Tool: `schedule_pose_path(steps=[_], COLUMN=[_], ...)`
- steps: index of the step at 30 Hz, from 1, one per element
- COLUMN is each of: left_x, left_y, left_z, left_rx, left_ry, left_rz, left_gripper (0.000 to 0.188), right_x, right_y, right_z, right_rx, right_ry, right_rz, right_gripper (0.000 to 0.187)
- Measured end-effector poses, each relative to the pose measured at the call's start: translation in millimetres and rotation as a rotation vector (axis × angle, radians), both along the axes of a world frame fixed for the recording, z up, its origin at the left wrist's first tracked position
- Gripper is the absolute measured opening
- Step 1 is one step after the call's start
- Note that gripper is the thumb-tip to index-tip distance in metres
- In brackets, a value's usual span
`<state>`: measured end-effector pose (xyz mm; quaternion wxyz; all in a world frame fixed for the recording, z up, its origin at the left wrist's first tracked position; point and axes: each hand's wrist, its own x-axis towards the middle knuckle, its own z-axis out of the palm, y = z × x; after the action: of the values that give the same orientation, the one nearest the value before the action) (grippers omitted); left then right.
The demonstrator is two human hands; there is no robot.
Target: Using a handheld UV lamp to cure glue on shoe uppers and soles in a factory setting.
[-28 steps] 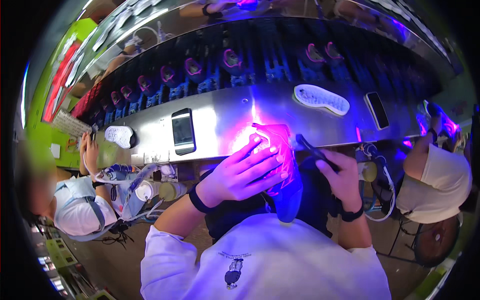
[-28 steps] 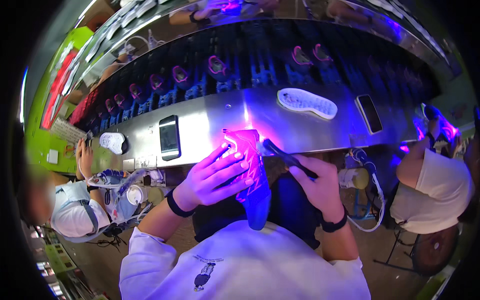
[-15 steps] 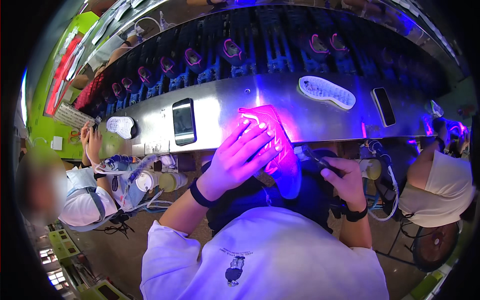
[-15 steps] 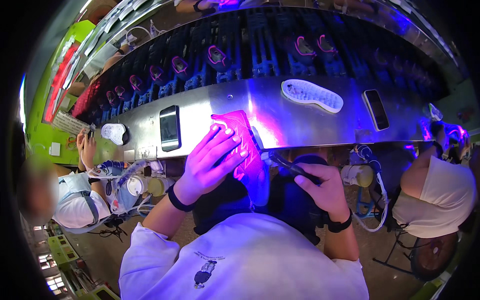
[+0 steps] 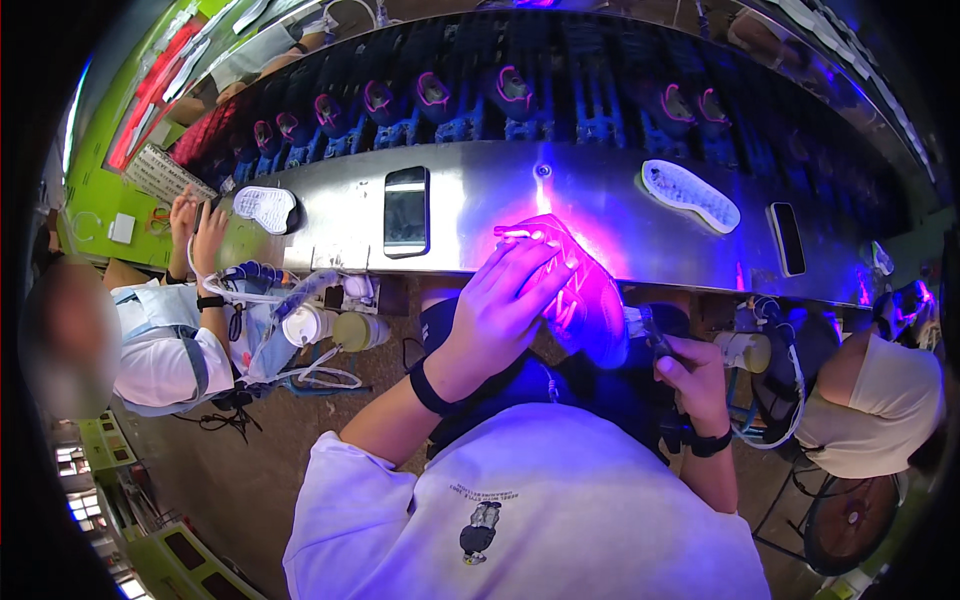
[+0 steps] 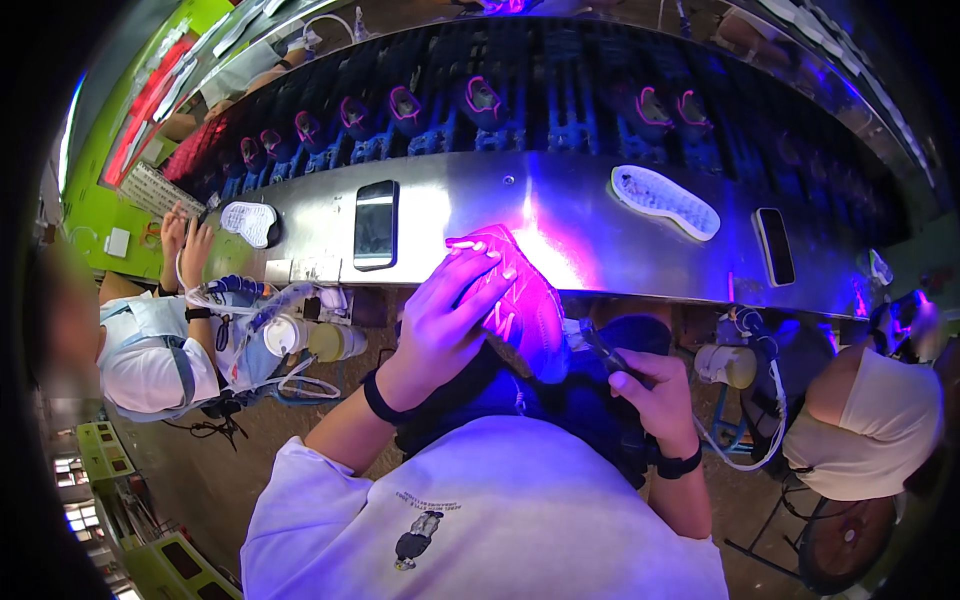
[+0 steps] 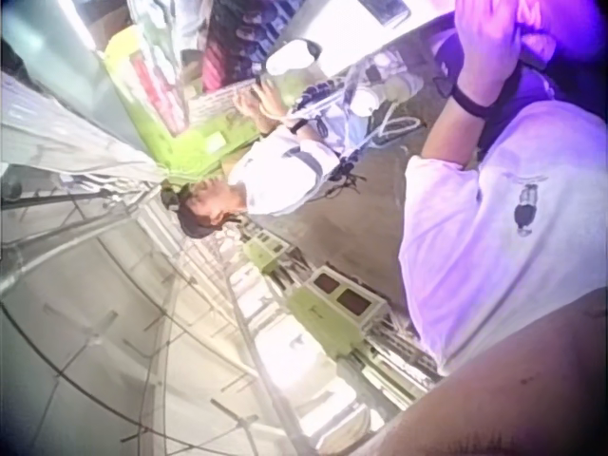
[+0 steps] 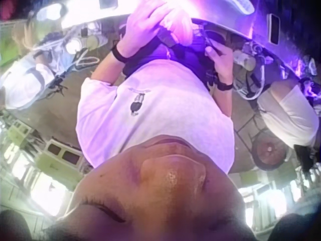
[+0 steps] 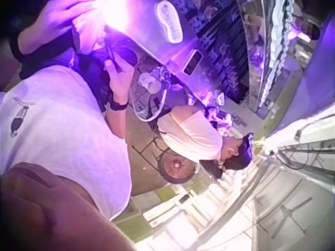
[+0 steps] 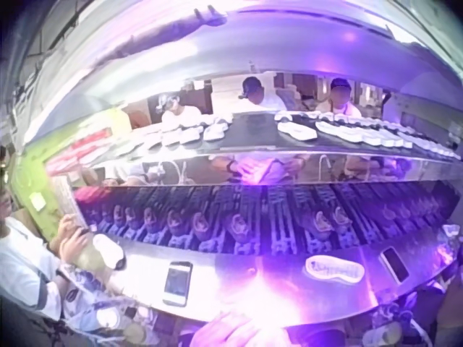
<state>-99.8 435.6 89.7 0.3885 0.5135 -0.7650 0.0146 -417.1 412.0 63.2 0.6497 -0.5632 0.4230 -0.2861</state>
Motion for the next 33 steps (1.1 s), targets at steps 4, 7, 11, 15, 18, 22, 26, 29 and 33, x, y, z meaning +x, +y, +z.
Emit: schedule_pose_path(steps=[4, 7, 11, 15, 18, 22, 26, 29, 33], left_x=[1, -1, -6, -3, 1, 13, 14, 11, 1], left_y=[9, 11, 11, 8, 3, -4, -11, -14, -15], left_z=[-4, -8, -5, 3, 9, 11, 12, -2, -4], left_rx=[0.159, 0.207, 0.283, 0.374, 0.482, 0.639, 0.805, 0.857, 0.955], left_ry=[0.055, 0.041, 0.040, 0.054, 0.114, 0.157, 0.192, 0.321, 0.496], left_rz=[0.077, 0.143, 0.214, 0.240, 0.235, 0.109, 0.017, -0.067, -0.158], left_gripper=[0.072, 0.071, 0.064, 0.058, 0.057, 0.065, 0.071, 0.078, 0.085], right_x=[-1, 1, 7, 9, 9, 12, 15, 20, 29], right_y=[13, 20, 20, -1, -20, -39, -47, -47, -53], right_z=[-6, -7, -6, 16, 34, 37, 3, -10, -7], right_rx=[0.025, 0.048, -0.041, -0.422, -0.498, -0.546, -0.532, -0.067, -0.095], right_ry=[-0.011, 0.032, 0.081, 0.284, 0.331, 0.340, 0.210, 0.022, 0.025], right_rz=[-0.026, -0.023, -0.124, -0.088, 0.005, 0.024, -0.032, -0.103, -0.120], right_gripper=[0.033, 0.032, 0.031, 0.031, 0.033, 0.032, 0.031, 0.031, 0.028])
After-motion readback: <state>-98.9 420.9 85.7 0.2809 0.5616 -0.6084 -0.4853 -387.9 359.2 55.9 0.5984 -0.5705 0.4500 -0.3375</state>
